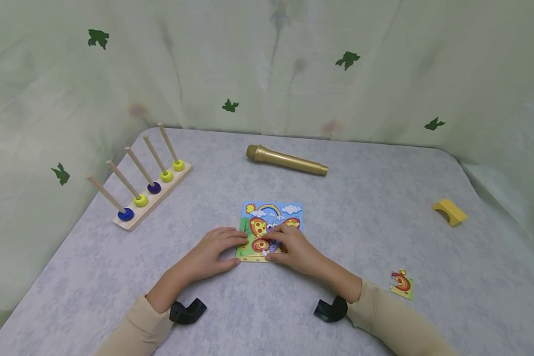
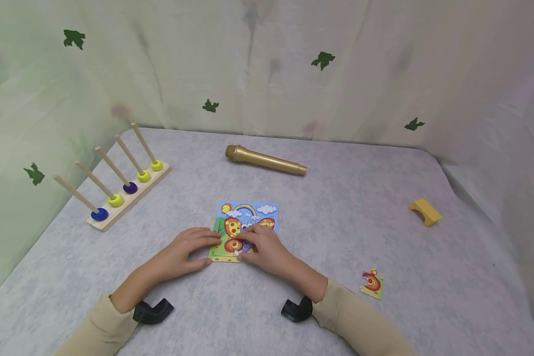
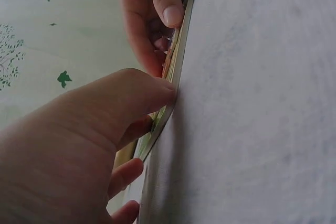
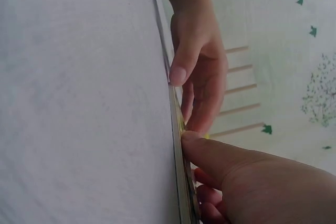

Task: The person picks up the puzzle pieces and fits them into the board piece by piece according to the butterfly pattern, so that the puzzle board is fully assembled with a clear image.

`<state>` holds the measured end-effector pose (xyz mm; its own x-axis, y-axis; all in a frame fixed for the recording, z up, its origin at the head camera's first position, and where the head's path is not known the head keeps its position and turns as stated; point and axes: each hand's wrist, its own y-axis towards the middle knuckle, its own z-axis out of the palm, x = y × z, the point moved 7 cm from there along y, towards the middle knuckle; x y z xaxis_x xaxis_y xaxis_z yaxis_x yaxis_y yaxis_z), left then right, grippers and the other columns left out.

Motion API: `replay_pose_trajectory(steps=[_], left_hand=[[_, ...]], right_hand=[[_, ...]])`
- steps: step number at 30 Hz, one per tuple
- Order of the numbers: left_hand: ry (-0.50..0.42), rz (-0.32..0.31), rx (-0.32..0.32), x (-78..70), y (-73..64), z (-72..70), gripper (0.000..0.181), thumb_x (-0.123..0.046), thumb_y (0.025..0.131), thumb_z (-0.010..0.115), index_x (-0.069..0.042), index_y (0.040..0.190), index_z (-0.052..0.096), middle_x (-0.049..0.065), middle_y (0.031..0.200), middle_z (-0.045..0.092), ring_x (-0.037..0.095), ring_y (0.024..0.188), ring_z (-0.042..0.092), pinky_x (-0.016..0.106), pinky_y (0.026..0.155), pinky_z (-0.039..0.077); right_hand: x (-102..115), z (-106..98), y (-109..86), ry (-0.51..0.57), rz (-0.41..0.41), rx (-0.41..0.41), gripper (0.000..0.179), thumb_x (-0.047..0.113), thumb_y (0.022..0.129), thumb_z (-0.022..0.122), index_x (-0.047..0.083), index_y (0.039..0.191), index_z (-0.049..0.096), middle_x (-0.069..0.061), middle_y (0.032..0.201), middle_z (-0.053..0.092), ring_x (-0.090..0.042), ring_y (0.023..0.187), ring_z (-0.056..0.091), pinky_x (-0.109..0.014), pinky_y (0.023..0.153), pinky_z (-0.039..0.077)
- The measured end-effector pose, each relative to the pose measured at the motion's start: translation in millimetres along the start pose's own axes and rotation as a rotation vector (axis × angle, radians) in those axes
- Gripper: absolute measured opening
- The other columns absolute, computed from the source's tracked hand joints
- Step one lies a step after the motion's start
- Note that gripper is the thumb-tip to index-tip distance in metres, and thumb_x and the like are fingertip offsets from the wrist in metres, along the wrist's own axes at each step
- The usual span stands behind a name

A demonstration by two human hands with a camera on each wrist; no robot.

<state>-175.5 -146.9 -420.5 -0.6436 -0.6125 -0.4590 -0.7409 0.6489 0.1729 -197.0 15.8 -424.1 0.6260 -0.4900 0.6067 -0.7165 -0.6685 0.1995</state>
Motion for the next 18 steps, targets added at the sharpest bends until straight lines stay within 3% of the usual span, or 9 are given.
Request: replay_pose_trajectory(steps=[7, 13, 18], left_hand=[[0.048, 0.022, 0.015, -3.4, -1.8, 6.9, 0.037, -0.024, 0.088, 0.057, -0.030, 0.124, 0.056, 0.004, 0.127, 0.045, 0.027, 0.120, 0.035, 0.050, 0.097, 0.024], [0.051, -0.001, 0.025, -3.8, -2.3, 7.5, 0.035, -0.030, 0.089, 0.056, -0.033, 0.124, 0.055, 0.003, 0.129, 0.043, 0.027, 0.121, 0.033, 0.051, 0.097, 0.023], [0.059, 0.000, 0.029, -5.9, -0.6, 6.2, 0.036, -0.029, 0.088, 0.057, -0.032, 0.124, 0.055, 0.004, 0.129, 0.043, 0.028, 0.121, 0.033, 0.051, 0.097, 0.024]], right_hand=[[-1.6, 1.9, 0.6, 0.020, 0.003, -0.011, 0.042, 0.028, 0.076, 0.072, 0.013, 0.114, 0.063, 0.003, 0.105, 0.052, -0.010, 0.092, 0.046, -0.027, 0.073, 0.038], [-0.3, 1.2, 0.8, 0.022, -0.004, -0.026, 0.042, 0.027, 0.075, 0.073, 0.013, 0.114, 0.064, 0.001, 0.101, 0.051, -0.011, 0.087, 0.044, -0.027, 0.071, 0.036], [-2.9, -0.5, 0.9, 0.071, -0.002, 0.073, 0.042, 0.025, 0.080, 0.069, 0.014, 0.120, 0.060, 0.002, 0.104, 0.048, -0.011, 0.085, 0.040, -0.026, 0.068, 0.036]])
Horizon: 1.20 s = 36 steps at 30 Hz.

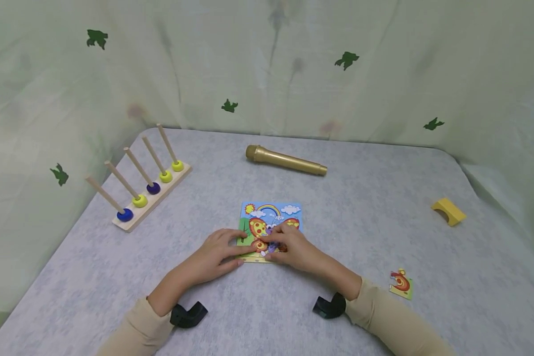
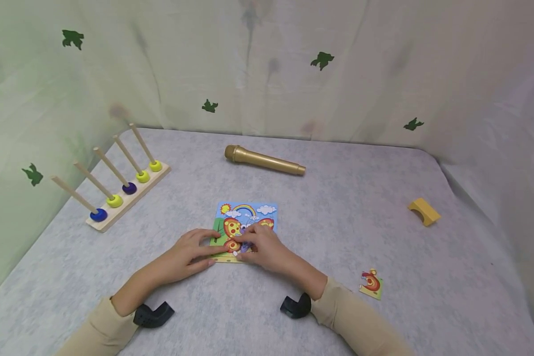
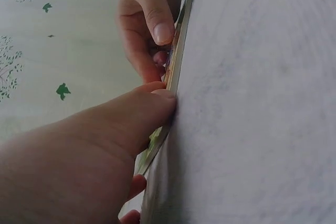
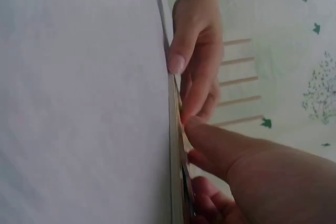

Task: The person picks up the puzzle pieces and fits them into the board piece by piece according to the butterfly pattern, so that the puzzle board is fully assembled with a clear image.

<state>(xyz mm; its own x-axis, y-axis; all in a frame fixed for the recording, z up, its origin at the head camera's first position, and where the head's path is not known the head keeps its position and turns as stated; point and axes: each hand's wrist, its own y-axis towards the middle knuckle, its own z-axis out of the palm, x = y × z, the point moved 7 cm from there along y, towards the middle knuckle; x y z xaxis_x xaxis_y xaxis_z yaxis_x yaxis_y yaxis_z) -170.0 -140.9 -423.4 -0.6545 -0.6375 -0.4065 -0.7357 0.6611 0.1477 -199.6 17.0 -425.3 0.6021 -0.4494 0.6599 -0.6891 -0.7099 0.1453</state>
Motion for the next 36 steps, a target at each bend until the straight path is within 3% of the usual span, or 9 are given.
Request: replay_pose_trajectory(steps=[4, 7, 12, 19, 23, 26, 30, 36], left_hand=[[0.002, -0.006, 0.009, -0.3, 0.6, 0.5, 0.037, -0.028, 0.088, 0.057, -0.031, 0.125, 0.055, 0.005, 0.129, 0.043, 0.028, 0.122, 0.032, 0.051, 0.098, 0.023], [-0.005, -0.014, 0.010, 0.3, 0.5, 0.9, 0.037, -0.028, 0.088, 0.057, -0.031, 0.125, 0.055, 0.004, 0.129, 0.042, 0.028, 0.122, 0.032, 0.051, 0.098, 0.023], [-0.022, -0.028, 0.006, 1.0, 0.2, 1.5, 0.036, -0.029, 0.088, 0.057, -0.032, 0.124, 0.055, 0.002, 0.129, 0.042, 0.026, 0.122, 0.032, 0.048, 0.098, 0.024], [-0.017, -0.021, -0.008, 0.8, 0.1, 0.8, 0.037, -0.029, 0.088, 0.058, -0.033, 0.124, 0.056, 0.003, 0.128, 0.043, 0.025, 0.121, 0.033, 0.048, 0.097, 0.024], [-0.017, -0.010, -0.018, 0.4, 0.1, 0.7, 0.037, -0.028, 0.087, 0.059, -0.033, 0.124, 0.055, 0.004, 0.127, 0.044, 0.025, 0.119, 0.033, 0.049, 0.096, 0.025], [-0.019, -0.005, -0.022, 0.1, -0.2, 0.4, 0.037, -0.027, 0.087, 0.059, -0.034, 0.124, 0.055, 0.004, 0.127, 0.044, 0.025, 0.119, 0.034, 0.049, 0.096, 0.025], [-0.026, -0.011, -0.022, 1.0, -0.2, 0.6, 0.037, -0.027, 0.087, 0.059, -0.034, 0.123, 0.056, 0.004, 0.127, 0.044, 0.025, 0.119, 0.033, 0.048, 0.097, 0.024], [-0.031, -0.027, -0.007, 2.3, 0.0, 1.9, 0.037, -0.028, 0.087, 0.059, -0.035, 0.124, 0.055, 0.003, 0.128, 0.043, 0.025, 0.120, 0.032, 0.048, 0.097, 0.023]], right_hand=[[-5.7, -1.7, -1.4, 0.074, 0.010, 0.106, 0.042, 0.016, 0.084, 0.065, 0.016, 0.125, 0.056, 0.003, 0.110, 0.044, -0.012, 0.090, 0.038, -0.027, 0.070, 0.038], [-9.3, -2.9, -1.7, 0.104, 0.011, 0.139, 0.041, 0.013, 0.085, 0.062, 0.017, 0.125, 0.055, -0.001, 0.119, 0.042, -0.014, 0.101, 0.038, -0.029, 0.079, 0.039], [-10.3, -4.2, -0.7, 0.101, 0.007, 0.155, 0.038, 0.015, 0.086, 0.062, 0.017, 0.124, 0.057, -0.009, 0.131, 0.036, -0.020, 0.118, 0.032, -0.037, 0.092, 0.035], [-7.0, -4.9, -1.5, 0.060, -0.019, 0.157, 0.039, 0.014, 0.086, 0.061, 0.013, 0.124, 0.056, -0.011, 0.131, 0.037, -0.022, 0.118, 0.033, -0.038, 0.091, 0.036], [-4.2, -10.9, -4.4, 0.096, 0.037, 0.155, 0.043, 0.017, 0.086, 0.062, 0.010, 0.127, 0.052, -0.009, 0.130, 0.038, -0.021, 0.116, 0.038, -0.039, 0.093, 0.036], [0.6, -21.9, -10.2, 0.168, 0.077, 0.135, 0.048, 0.021, 0.086, 0.062, 0.008, 0.129, 0.047, -0.008, 0.128, 0.041, -0.021, 0.110, 0.044, -0.040, 0.091, 0.039], [8.6, -45.0, -26.7, 0.222, 0.053, 0.073, 0.053, 0.022, 0.085, 0.063, 0.009, 0.132, 0.042, -0.009, 0.127, 0.043, -0.026, 0.106, 0.047, -0.043, 0.086, 0.041], [12.3, -89.3, -69.7, 0.146, 0.068, -0.108, 0.058, 0.021, 0.081, 0.068, 0.017, 0.132, 0.042, 0.002, 0.128, 0.043, -0.022, 0.110, 0.045, -0.041, 0.089, 0.040]])
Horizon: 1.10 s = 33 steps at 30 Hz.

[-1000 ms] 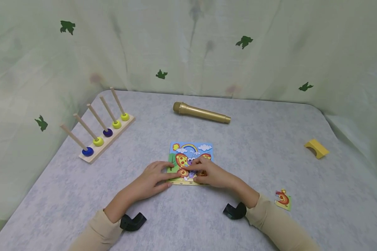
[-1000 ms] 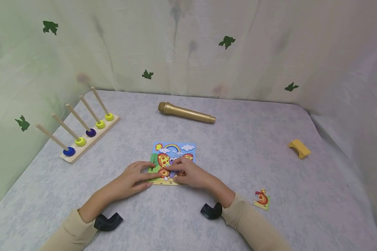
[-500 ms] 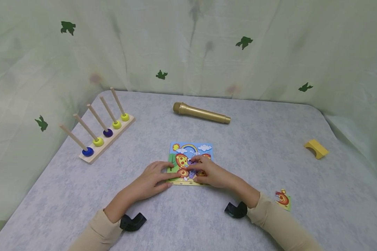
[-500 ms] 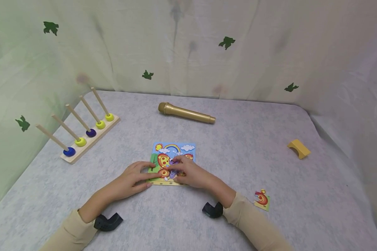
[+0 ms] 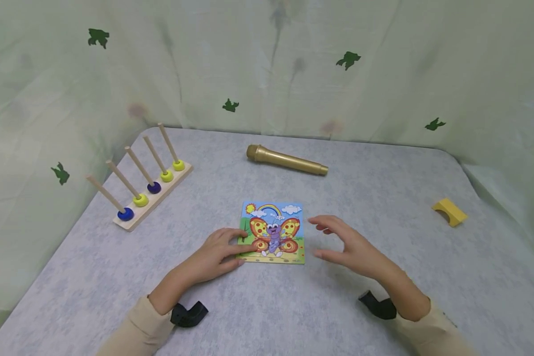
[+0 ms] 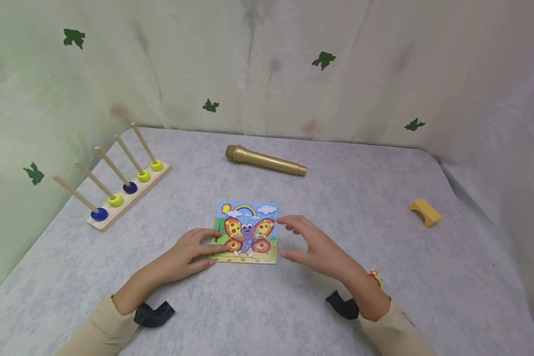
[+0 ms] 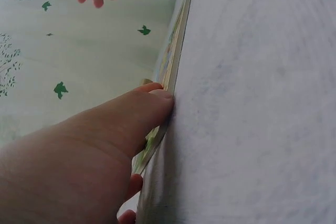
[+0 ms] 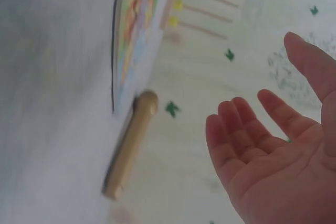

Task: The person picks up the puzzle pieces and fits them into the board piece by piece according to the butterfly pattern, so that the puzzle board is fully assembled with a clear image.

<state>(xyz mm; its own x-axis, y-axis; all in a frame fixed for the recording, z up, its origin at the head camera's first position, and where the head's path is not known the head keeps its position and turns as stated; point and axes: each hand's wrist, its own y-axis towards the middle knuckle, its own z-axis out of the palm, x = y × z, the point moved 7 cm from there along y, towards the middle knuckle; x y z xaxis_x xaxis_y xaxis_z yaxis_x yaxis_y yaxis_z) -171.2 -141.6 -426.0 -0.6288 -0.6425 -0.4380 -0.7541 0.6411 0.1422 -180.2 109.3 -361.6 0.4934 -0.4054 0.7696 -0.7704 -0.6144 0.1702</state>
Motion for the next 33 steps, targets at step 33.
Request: replay_pose_trajectory(steps=[33], left_hand=[[-0.013, -0.010, 0.007, 1.9, -0.9, 1.0, 0.038, -0.029, 0.088, 0.058, -0.037, 0.125, 0.054, 0.001, 0.130, 0.041, 0.023, 0.122, 0.030, 0.047, 0.099, 0.021]], right_hand=[[-66.7, -58.2, -154.1, -0.194, 0.416, -0.392, 0.066, 0.018, 0.078, 0.071, 0.008, 0.134, 0.037, -0.013, 0.126, 0.043, 0.012, 0.105, 0.034, -0.001, 0.082, 0.024]])
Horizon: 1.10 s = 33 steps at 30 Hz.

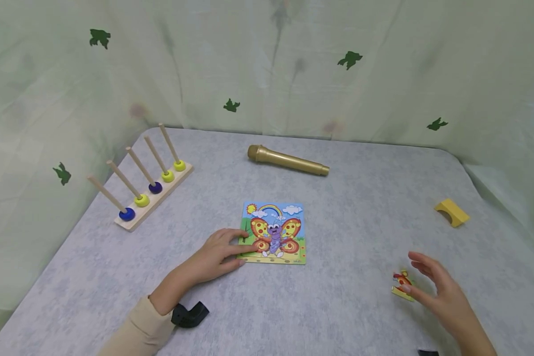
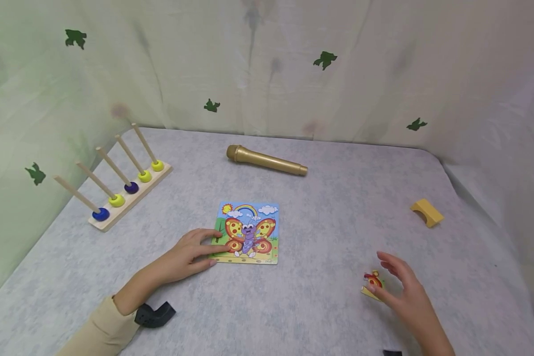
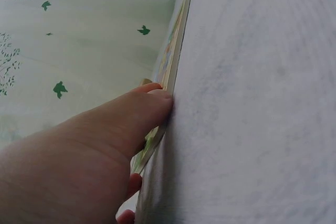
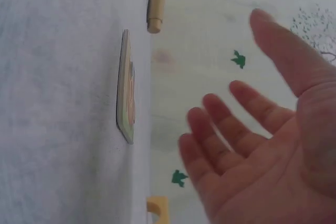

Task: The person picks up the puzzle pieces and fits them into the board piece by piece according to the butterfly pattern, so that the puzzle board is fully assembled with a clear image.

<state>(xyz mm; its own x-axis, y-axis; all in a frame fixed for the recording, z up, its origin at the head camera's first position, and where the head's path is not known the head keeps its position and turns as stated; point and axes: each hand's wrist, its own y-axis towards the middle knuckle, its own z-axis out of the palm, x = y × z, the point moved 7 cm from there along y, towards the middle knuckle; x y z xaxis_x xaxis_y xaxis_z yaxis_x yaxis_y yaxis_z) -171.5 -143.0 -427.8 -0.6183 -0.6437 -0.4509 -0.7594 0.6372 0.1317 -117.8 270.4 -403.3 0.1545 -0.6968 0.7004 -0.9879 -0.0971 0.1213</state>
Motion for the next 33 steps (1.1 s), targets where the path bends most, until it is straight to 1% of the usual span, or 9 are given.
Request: replay_pose_trajectory(steps=[8, 10, 15, 17, 20, 22, 25, 27, 33], left_hand=[[-0.003, -0.011, 0.017, 0.9, 1.0, 1.7, 0.037, -0.031, 0.088, 0.056, -0.038, 0.125, 0.053, 0.000, 0.131, 0.040, 0.022, 0.123, 0.029, 0.046, 0.100, 0.020], [-0.005, -0.014, 0.018, 0.9, 1.1, 1.7, 0.037, -0.031, 0.088, 0.057, -0.038, 0.125, 0.053, 0.000, 0.131, 0.040, 0.022, 0.123, 0.029, 0.046, 0.100, 0.020], [-0.005, -0.011, 0.010, -0.6, 1.2, 0.4, 0.037, -0.030, 0.088, 0.058, -0.037, 0.124, 0.054, 0.001, 0.130, 0.041, 0.024, 0.122, 0.030, 0.047, 0.099, 0.021], [-0.007, -0.013, 0.008, -1.1, 1.2, -0.2, 0.037, -0.030, 0.087, 0.058, -0.036, 0.124, 0.055, 0.002, 0.130, 0.042, 0.024, 0.122, 0.030, 0.048, 0.099, 0.021], [-0.013, -0.021, 0.013, -0.8, 1.2, -0.4, 0.037, -0.031, 0.087, 0.058, -0.036, 0.123, 0.055, 0.001, 0.130, 0.041, 0.025, 0.123, 0.030, 0.048, 0.099, 0.021], [-0.013, -0.025, 0.016, -0.2, 1.0, -0.1, 0.037, -0.031, 0.088, 0.058, -0.036, 0.124, 0.055, 0.001, 0.130, 0.041, 0.025, 0.123, 0.029, 0.049, 0.099, 0.021], [-0.011, -0.017, 0.010, -0.2, 1.0, -0.4, 0.037, -0.030, 0.087, 0.059, -0.035, 0.124, 0.055, 0.001, 0.130, 0.041, 0.024, 0.123, 0.030, 0.049, 0.099, 0.021], [-0.009, -0.007, 0.002, -0.5, 0.9, -0.7, 0.037, -0.029, 0.087, 0.059, -0.035, 0.123, 0.055, 0.002, 0.130, 0.041, 0.025, 0.122, 0.030, 0.049, 0.099, 0.021], [-0.010, -0.009, 0.002, 0.1, 1.0, -0.2, 0.037, -0.029, 0.087, 0.059, -0.035, 0.124, 0.055, 0.002, 0.129, 0.042, 0.025, 0.122, 0.030, 0.049, 0.098, 0.022]], right_hand=[[-20.7, 13.4, 0.0, -0.013, 0.132, 0.177, 0.074, 0.032, 0.076, 0.071, 0.004, 0.134, 0.034, -0.015, 0.130, 0.038, -0.027, 0.111, 0.038, -0.014, 0.085, 0.029], [-24.2, 15.0, -0.1, -0.040, 0.125, 0.196, 0.074, 0.035, 0.075, 0.071, 0.004, 0.132, 0.036, -0.015, 0.128, 0.040, -0.029, 0.111, 0.038, -0.009, 0.083, 0.027], [-28.6, 18.1, 0.2, -0.039, 0.119, 0.228, 0.074, 0.037, 0.073, 0.072, 0.002, 0.129, 0.039, -0.019, 0.127, 0.041, -0.035, 0.116, 0.034, -0.042, 0.097, 0.027], [-28.6, 18.6, 1.2, -0.036, 0.111, 0.234, 0.073, 0.034, 0.072, 0.073, 0.001, 0.128, 0.040, -0.021, 0.126, 0.041, -0.038, 0.117, 0.032, -0.057, 0.091, 0.026], [-27.7, 18.2, 2.7, -0.069, 0.070, 0.226, 0.068, 0.030, 0.072, 0.074, 0.002, 0.125, 0.044, -0.019, 0.124, 0.043, -0.036, 0.116, 0.034, -0.050, 0.093, 0.027], [-26.4, 17.5, 3.0, -0.090, 0.037, 0.212, 0.063, 0.029, 0.071, 0.075, 0.004, 0.123, 0.048, -0.016, 0.122, 0.045, -0.032, 0.113, 0.037, -0.032, 0.096, 0.027], [-23.5, 17.0, 3.1, -0.110, -0.002, 0.192, 0.057, 0.028, 0.072, 0.075, 0.006, 0.119, 0.052, -0.013, 0.119, 0.046, -0.026, 0.108, 0.039, -0.009, 0.089, 0.022], [-22.4, 17.2, 2.9, -0.130, -0.008, 0.185, 0.053, 0.027, 0.071, 0.075, 0.007, 0.117, 0.055, -0.010, 0.116, 0.047, -0.023, 0.104, 0.040, -0.003, 0.080, 0.021], [-21.4, 21.0, 4.3, -0.157, 0.057, 0.217, 0.050, 0.023, 0.072, 0.075, 0.005, 0.114, 0.057, -0.014, 0.112, 0.045, -0.030, 0.102, 0.044, -0.044, 0.085, 0.037]])
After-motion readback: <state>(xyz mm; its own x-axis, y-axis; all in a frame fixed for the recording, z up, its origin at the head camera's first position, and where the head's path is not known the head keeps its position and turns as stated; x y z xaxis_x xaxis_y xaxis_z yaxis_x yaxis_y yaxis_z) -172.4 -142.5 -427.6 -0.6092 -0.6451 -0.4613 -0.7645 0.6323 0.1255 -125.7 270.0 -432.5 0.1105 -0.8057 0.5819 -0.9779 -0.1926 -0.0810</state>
